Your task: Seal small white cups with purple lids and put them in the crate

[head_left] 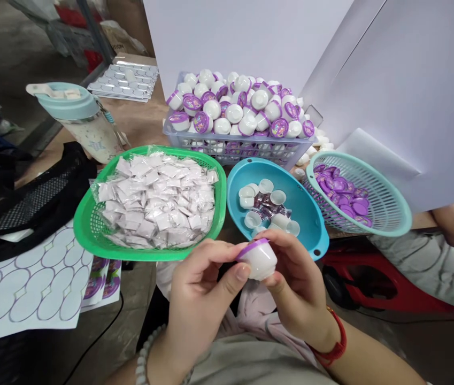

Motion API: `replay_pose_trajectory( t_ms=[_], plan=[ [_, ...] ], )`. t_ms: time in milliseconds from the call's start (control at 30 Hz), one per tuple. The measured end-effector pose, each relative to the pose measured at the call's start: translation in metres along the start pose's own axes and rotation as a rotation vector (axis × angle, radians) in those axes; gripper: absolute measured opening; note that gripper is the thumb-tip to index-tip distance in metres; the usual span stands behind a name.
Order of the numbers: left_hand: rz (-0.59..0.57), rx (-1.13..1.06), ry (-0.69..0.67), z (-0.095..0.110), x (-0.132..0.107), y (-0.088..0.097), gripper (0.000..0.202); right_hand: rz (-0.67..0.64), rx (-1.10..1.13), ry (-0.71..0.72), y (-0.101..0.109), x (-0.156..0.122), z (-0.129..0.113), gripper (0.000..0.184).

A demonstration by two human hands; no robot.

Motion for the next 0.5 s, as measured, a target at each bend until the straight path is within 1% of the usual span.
replay_pose_trajectory(
  t_ms=[133,200,267,333,367,400,433,500],
  plan=[
    [-0.013,0.228,-0.162,0.006,-0.006,0.005,0.023,-0.033,0.048,0.013,-0.006,0.005,-0.007,0.036],
    [-0.056,0.367,-0.261,0.01,-0.003,0.011,0.028,-0.072,0.035,0.015,-0.004,0.011,-0.01,0.037],
    [-0.15,0.553,-0.351,0.014,0.006,0.023,0.034,-0.126,-0.025,0.029,0.005,0.023,-0.012,0.04],
    [-0.231,0.832,-0.378,0.016,0.021,0.042,0.034,-0.116,-0.12,0.067,0.02,0.044,-0.013,0.042],
    [-0.256,0.994,-0.353,0.016,0.03,0.054,0.033,-0.079,-0.158,0.09,0.03,0.058,-0.012,0.045],
    [-0.269,1.155,-0.284,0.016,0.04,0.067,0.032,-0.031,-0.187,0.107,0.039,0.075,-0.011,0.048],
    [-0.314,1.283,-0.19,0.015,0.049,0.08,0.032,0.017,-0.212,0.116,0.049,0.095,-0.009,0.049],
    [-0.442,1.438,0.057,0.014,0.066,0.101,0.033,0.1,-0.302,0.108,0.066,0.141,-0.005,0.045]
  ],
)
Point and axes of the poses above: each hand's wrist, its own x-axis towards the middle knuckle, its own y-axis out of the back of the hand, z = x × y, the point moved 1 cm from there along x, towards the middle knuckle, and after that the axes turned 10 degrees about -y, right-handed, at the moved point
